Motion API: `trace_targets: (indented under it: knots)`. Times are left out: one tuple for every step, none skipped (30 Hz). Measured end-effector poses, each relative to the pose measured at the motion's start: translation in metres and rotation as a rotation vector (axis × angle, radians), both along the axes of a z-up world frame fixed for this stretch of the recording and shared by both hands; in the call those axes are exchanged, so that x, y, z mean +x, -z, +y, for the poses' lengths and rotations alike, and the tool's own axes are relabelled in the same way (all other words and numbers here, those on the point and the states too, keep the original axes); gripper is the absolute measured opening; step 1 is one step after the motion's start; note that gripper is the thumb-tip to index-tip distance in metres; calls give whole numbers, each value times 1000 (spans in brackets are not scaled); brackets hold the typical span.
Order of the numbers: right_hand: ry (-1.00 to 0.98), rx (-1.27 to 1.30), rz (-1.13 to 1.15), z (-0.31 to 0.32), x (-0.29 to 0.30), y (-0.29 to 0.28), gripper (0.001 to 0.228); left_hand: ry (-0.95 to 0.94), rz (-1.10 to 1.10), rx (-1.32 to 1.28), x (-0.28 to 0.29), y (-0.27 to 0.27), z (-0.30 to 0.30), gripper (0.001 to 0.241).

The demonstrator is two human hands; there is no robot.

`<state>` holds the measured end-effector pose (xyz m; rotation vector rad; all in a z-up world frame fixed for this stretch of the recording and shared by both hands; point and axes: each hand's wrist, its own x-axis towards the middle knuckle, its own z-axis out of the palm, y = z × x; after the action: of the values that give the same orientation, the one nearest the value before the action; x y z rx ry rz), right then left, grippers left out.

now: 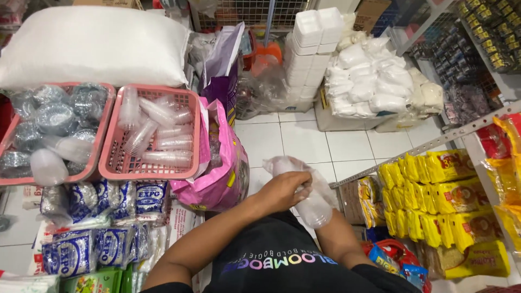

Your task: The person stacks clear plastic cups taken from a basket by hand and slides the stack into a plastic sleeve.

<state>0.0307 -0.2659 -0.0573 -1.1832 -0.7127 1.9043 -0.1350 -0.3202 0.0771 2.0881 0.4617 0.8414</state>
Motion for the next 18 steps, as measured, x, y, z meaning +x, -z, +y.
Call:
trace_targets:
  knots:
    - [-6, -27, 4, -2, 7, 7, 50, -9, 23, 18, 1, 5, -1, 19]
    - [-16, -53, 6, -6, 14, 14, 50, -19, 46, 35, 2, 9, -3, 18]
    - [-29, -89, 8, -15, 21, 24, 50, -28, 71, 48, 2, 13, -6, 17]
    - [-45, -125, 14, -24, 29, 34, 50, -56, 127, 27, 2, 15, -3, 19]
    - [-50, -183, 20, -48, 38, 47, 50, -72, 185, -8, 2, 18, -6, 21]
    - [-54, -238, 28, -72, 45, 60, 50, -87, 243, -42, 2, 21, -11, 24]
    - [-58, -280, 38, -90, 49, 71, 50, -70, 243, -50, 1, 24, -15, 25]
    - [-54, -317, 46, -105, 52, 82, 50, -53, 242, -57, 1, 25, -18, 25]
    - [-42, -333, 44, -107, 55, 89, 50, -42, 238, -45, 2, 26, -11, 26]
    - [-29, -343, 39, -110, 55, 96, 50, -32, 255, -47, 1, 26, -8, 24]
    - [-7, -352, 27, -114, 59, 102, 50, -20, 267, -54, 2, 28, -11, 22]
    - [60, -329, -27, -113, 62, 107, 50, -7, 281, -60, 4, 30, -10, 21]
    - [121, -320, -99, -122, 60, 113, 50, -7, 283, -76, 4, 33, -13, 20]
    - [206, -297, -199, -130, 57, 118, 50, -6, 285, -92, 5, 36, -10, 19]
    - [297, -250, -332, -129, 53, 121, 50, -15, 290, -100, 4, 37, -7, 18]
    - [373, -222, -452, -128, 48, 124, 50, -27, 276, -110, 1, 39, -14, 19]
    - [432, -189, -534, -115, 50, 122, 50, -35, 256, -99, 2, 39, -12, 20]
    - [426, -184, -517, -104, 54, 120, 50, -43, 235, -88, 3, 38, -8, 21]
